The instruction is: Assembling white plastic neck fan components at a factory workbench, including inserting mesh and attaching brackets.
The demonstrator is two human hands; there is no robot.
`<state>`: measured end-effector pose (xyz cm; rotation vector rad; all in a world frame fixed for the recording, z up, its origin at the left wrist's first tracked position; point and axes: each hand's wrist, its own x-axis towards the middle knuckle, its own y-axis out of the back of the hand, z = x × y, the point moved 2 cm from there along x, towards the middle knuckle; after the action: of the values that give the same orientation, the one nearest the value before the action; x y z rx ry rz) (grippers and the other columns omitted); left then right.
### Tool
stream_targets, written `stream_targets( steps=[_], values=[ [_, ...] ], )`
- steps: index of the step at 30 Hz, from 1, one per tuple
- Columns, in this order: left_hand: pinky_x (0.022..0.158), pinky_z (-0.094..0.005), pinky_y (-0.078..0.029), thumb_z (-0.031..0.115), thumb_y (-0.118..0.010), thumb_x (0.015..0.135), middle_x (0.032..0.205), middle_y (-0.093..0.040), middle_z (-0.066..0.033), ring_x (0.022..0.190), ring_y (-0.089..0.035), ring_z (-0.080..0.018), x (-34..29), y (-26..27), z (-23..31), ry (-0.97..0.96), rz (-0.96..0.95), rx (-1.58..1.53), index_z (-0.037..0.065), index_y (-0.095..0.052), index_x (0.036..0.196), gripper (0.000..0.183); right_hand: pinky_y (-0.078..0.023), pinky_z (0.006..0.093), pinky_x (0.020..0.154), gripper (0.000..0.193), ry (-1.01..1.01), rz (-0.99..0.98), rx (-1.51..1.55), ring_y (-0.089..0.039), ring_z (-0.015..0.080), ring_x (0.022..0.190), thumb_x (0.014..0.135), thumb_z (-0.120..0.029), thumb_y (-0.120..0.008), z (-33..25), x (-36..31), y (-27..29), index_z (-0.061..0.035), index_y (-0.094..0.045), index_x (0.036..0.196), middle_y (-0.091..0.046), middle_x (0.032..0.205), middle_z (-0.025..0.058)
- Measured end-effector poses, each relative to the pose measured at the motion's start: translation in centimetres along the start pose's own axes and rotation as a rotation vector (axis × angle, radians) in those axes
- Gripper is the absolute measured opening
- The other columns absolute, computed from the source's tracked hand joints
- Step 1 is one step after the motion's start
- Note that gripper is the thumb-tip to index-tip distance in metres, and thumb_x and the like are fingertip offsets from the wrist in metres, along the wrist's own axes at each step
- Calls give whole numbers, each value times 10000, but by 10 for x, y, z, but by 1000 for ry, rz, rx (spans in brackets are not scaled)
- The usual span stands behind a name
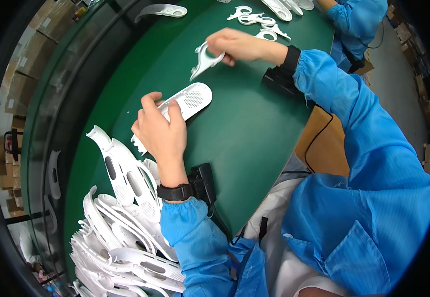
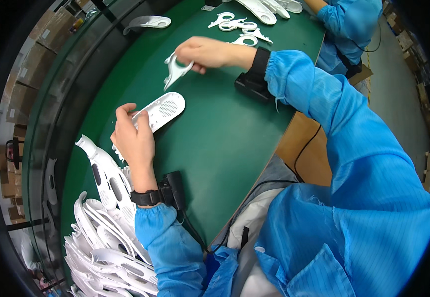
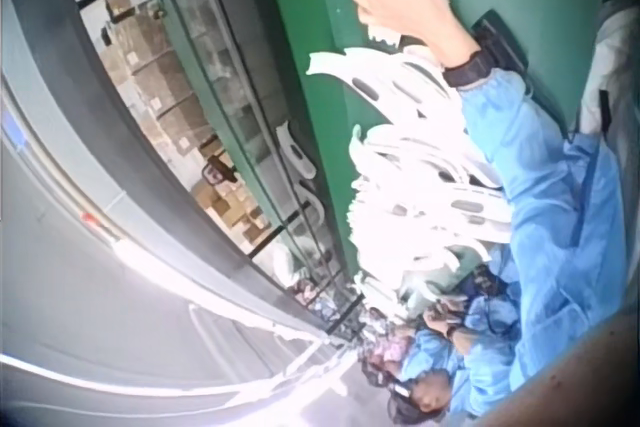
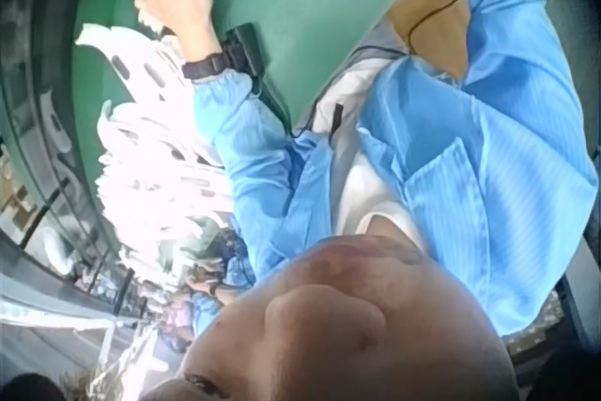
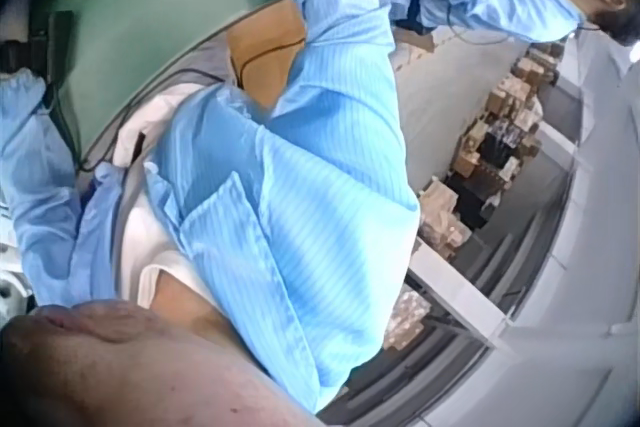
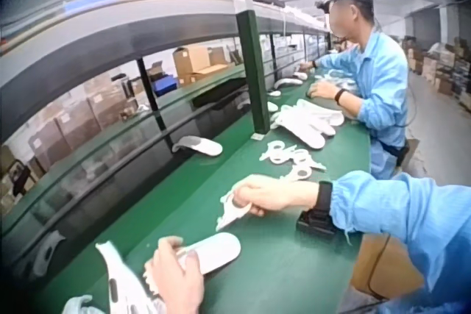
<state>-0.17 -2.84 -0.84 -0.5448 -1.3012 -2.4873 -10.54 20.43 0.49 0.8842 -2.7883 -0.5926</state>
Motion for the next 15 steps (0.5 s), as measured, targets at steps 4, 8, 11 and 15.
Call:
stream_targets(
  steps=[4, 8, 11, 15],
  values=[
    [943, -377, -322, 332, -588, 852, 979, -645, -81, 936, -557, -231, 4, 2, -5, 125, -140, -108, 116, -633, 1031, 284, -324, 199, 473, 291, -193, -245, 116, -473, 52, 542, 983, -313, -443, -13, 0, -33, -67, -553, 873, -553, 672, -2],
    [997, -390, -284, 334, -676, 807, 1077, -650, -17, 1054, -558, -215, 4, 4, -6, -74, -162, -74, 124, -708, 858, 219, -323, 208, 467, 326, -112, -350, 162, -496, 59, 536, 989, -359, -455, 3, -1, -55, -74, -561, 869, -578, 659, 6],
    [955, -376, -289, 309, -738, 730, 1066, -643, -17, 1001, -545, -213, 7, 3, -7, -105, -184, -29, 122, -699, 711, 192, -358, 224, 475, 324, -239, -297, 151, -509, 66, 545, 990, -353, -457, 2, -2, -46, -71, -558, 866, -592, 669, 15],
    [954, -381, -289, 296, -744, 714, 1079, -645, -21, 1005, -544, -219, 7, 2, -8, -78, -196, -34, 115, -691, 699, 190, -374, 232, 483, 288, -234, -263, 185, -500, 75, 546, 963, -331, -525, 1, -5, -49, -58, -560, 879, -588, 668, 13]
  ],
)
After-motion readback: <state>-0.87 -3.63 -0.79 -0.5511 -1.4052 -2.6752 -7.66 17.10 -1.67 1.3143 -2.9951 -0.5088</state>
